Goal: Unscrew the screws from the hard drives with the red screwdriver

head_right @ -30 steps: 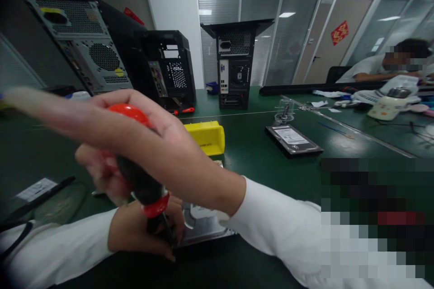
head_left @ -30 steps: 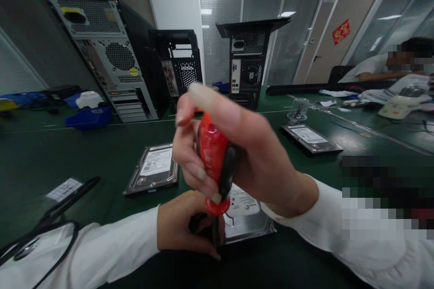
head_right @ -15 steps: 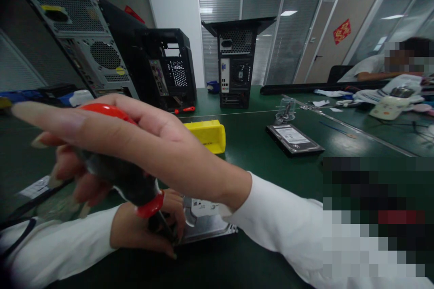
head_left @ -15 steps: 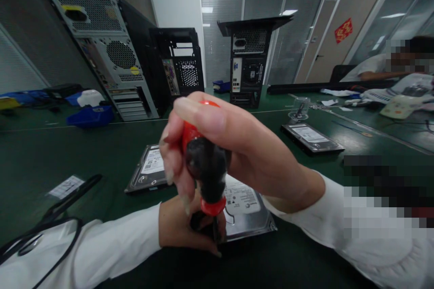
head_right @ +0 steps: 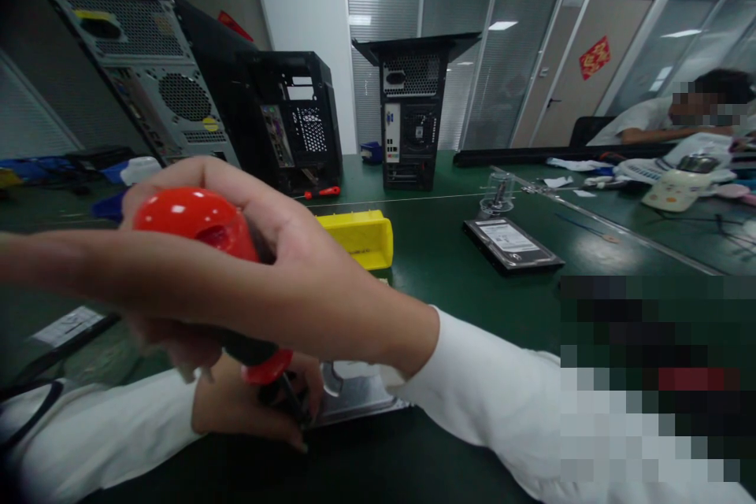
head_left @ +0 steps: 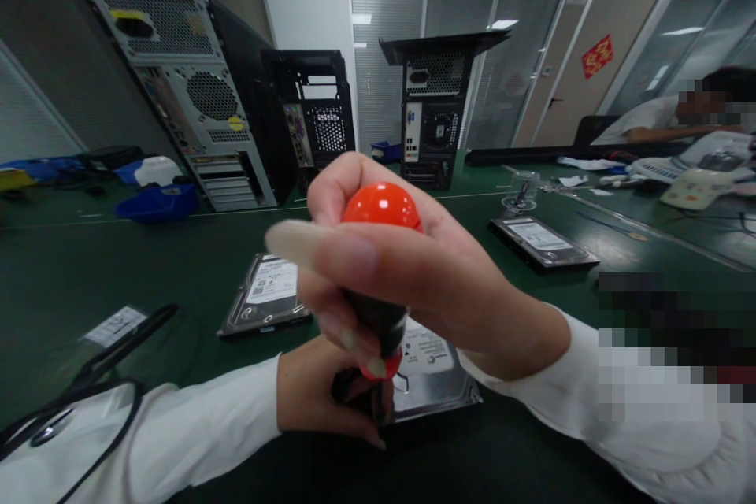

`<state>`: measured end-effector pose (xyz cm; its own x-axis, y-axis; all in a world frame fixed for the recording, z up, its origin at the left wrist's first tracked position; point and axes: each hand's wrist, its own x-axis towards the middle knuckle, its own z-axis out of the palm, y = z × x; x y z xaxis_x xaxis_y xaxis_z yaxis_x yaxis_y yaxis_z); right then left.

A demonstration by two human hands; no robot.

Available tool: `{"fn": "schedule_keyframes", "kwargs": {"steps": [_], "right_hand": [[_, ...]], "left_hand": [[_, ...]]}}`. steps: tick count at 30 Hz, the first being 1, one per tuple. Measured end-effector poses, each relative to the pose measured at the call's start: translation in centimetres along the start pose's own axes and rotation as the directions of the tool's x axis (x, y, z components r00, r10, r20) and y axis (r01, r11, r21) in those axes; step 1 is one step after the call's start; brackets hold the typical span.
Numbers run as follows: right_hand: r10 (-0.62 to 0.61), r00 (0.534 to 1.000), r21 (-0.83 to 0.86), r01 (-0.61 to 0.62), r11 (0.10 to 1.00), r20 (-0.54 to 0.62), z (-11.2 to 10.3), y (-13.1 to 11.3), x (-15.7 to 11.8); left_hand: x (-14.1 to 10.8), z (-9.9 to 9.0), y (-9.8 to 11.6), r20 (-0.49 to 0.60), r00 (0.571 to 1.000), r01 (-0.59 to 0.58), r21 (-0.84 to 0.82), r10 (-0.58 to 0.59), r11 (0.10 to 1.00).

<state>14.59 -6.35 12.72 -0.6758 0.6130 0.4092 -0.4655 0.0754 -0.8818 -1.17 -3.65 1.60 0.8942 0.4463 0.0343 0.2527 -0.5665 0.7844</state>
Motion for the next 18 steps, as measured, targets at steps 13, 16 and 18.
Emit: {"fn": "schedule_keyframes", "kwargs": {"steps": [13, 16, 18], "right_hand": [[-0.026, 0.999, -0.036, 0.028, 0.999, 0.042, -0.3, -0.9, 0.2], [-0.045, 0.998, 0.024, 0.044, 0.999, 0.043, -0.1, -1.0, 0.3], [-0.050, 0.998, 0.048, 0.048, 0.998, 0.031, -0.1, -0.9, 0.3]], "left_hand": [[-0.1, 0.3, -1.0, -0.003, 0.999, -0.042, 0.040, 0.042, 0.998], [-0.2, 0.3, -1.0, -0.039, 0.998, -0.038, 0.070, 0.040, 0.997], [-0.2, 0.3, -0.8, -0.036, 0.999, -0.038, 0.073, 0.041, 0.997]]}}
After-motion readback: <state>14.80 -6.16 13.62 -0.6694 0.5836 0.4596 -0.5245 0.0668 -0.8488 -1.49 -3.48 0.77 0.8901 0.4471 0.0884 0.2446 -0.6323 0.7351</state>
